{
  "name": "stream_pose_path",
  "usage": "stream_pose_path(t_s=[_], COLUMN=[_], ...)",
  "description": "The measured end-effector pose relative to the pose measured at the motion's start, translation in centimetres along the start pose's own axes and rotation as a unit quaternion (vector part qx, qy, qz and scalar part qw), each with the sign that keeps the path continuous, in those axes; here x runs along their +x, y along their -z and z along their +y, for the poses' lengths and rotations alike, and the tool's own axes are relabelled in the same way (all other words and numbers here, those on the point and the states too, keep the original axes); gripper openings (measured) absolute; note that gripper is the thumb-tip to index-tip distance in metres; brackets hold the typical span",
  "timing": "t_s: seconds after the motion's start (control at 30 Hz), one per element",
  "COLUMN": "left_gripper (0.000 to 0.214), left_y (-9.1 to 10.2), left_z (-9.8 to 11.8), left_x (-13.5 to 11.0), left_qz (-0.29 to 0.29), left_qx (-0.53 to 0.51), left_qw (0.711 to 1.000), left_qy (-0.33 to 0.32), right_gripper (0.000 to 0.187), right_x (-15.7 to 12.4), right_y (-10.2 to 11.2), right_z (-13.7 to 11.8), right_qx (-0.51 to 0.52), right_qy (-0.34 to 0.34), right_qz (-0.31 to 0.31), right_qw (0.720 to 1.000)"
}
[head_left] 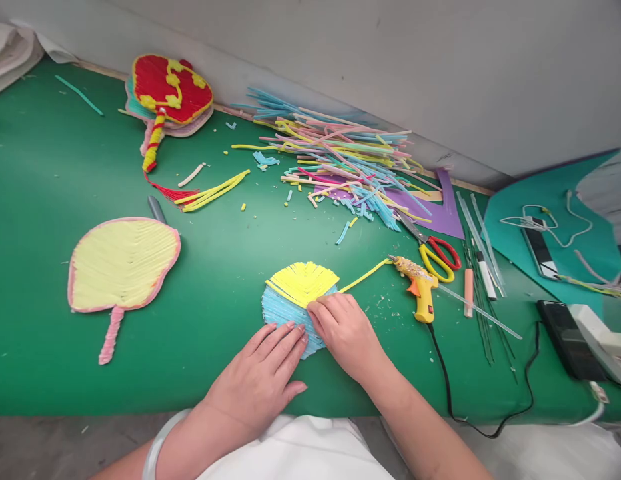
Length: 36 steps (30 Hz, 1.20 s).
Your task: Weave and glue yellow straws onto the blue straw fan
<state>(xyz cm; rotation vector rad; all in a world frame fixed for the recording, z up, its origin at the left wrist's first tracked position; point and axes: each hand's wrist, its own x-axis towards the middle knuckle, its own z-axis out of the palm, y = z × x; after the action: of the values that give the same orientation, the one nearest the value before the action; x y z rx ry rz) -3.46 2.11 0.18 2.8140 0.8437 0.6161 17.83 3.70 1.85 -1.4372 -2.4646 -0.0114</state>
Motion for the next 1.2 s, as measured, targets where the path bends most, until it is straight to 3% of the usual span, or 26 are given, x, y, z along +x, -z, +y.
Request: stream_pose_path(t_s=[0.17,0.3,0.47,0.57,0.7,0.83,1.2], left_gripper=[0.047,0.043,0.039,0.037,0.037,0.038,0.037], left_y=[-0.1,0.6,1.5,1.1,0.4,0.1,0.1], left_z=[0.0,0.0,0.2,0.4,0.4,0.3,0.3], left_x=[-0.2,-0.1,1.4,2.3,2.6,2.4,2.5], left_qz=[-0.011,-0.004,0.011,0.017,0.0,-0.016,-0.035], left_qx=[-0.024,-0.039,-0.028,-0.017,-0.008,-0.004,0.028], left_qw=[1.0,0.999,0.999,1.0,1.0,1.0,0.999], left_qy=[0.005,0.008,0.018,0.018,0.022,0.02,0.018], right_gripper=[0.011,0.009,0.014,0.019,0.023,0.016,0.012], right_x=[-0.2,-0.2,0.3,0.5,0.1,-0.3,-0.3], right_y=[0.6,2.1,3.9,4.5,4.2,3.3,2.9], right_z=[-0.2,2.0,6.8,8.1,8.2,8.5,8.8], right_qx=[0.052,0.063,0.021,0.009,-0.008,-0.005,-0.04], right_qy=[-0.035,-0.083,-0.184,-0.21,-0.184,-0.145,-0.124], right_qz=[0.037,0.057,-0.04,-0.092,-0.102,-0.093,-0.055], right_qw=[0.997,0.993,0.982,0.973,0.978,0.985,0.99])
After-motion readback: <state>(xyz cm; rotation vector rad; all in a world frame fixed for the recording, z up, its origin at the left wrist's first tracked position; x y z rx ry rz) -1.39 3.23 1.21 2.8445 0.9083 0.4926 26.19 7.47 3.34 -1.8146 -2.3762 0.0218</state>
